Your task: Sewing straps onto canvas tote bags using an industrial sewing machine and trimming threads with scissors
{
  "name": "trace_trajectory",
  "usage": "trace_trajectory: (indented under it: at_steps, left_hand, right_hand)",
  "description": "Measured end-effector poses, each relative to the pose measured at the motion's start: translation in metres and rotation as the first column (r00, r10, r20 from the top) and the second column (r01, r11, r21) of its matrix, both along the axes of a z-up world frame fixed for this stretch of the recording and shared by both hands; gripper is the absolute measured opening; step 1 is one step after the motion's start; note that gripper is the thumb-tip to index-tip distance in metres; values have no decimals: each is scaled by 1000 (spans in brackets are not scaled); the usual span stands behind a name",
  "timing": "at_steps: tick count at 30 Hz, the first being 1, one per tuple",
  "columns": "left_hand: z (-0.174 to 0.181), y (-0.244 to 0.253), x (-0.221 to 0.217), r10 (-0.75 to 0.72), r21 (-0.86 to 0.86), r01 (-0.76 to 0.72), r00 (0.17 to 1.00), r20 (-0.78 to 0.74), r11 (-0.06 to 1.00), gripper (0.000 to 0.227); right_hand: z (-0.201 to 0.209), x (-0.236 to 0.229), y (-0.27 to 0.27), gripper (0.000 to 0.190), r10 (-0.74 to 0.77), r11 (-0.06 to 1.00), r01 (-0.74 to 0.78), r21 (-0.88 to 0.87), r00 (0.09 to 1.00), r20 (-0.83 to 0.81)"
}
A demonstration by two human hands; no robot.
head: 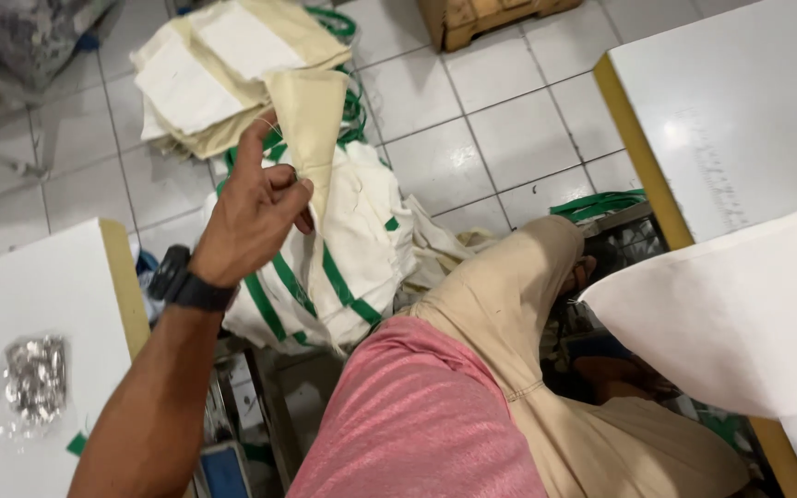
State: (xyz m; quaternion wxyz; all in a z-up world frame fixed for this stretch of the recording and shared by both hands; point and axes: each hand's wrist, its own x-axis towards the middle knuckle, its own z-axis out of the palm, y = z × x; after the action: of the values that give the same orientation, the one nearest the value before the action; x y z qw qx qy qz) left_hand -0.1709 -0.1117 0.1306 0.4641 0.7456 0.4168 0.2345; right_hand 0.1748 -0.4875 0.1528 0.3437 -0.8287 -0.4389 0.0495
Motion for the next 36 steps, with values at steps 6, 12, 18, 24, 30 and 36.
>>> trace_trajectory:
  at_steps: [6, 12, 18, 24, 30, 36]
  left_hand:
    - [67, -56, 69, -161, 423, 133, 986, 32, 896, 44]
    - [89, -83, 94, -352, 652, 266, 936, 1, 710, 30]
    - [62, -37, 120, -322, 827, 358, 918, -229, 432, 34]
    - [31, -12, 164, -657, 442, 540, 735, 166, 716, 8]
    - [-16, -50, 216, -294, 78, 341, 647, 704, 937, 11]
    - [52, -59, 236, -364, 556, 2, 758, 541, 831, 9]
  right_hand:
    - [4, -100, 78, 52, 88, 986, -83, 143, 996, -26]
    - [-11, -97, 133, 30, 357, 859, -374, 350, 927, 114]
    - [24, -35, 93, 15, 509, 832, -511, 214, 858, 67]
    - [42, 20, 49, 13, 429, 902, -411, 132, 884, -184]
    - [56, 49, 26, 11, 193, 980, -140, 141, 841, -505]
    - [66, 63, 20, 15, -57, 995, 15, -96, 886, -460]
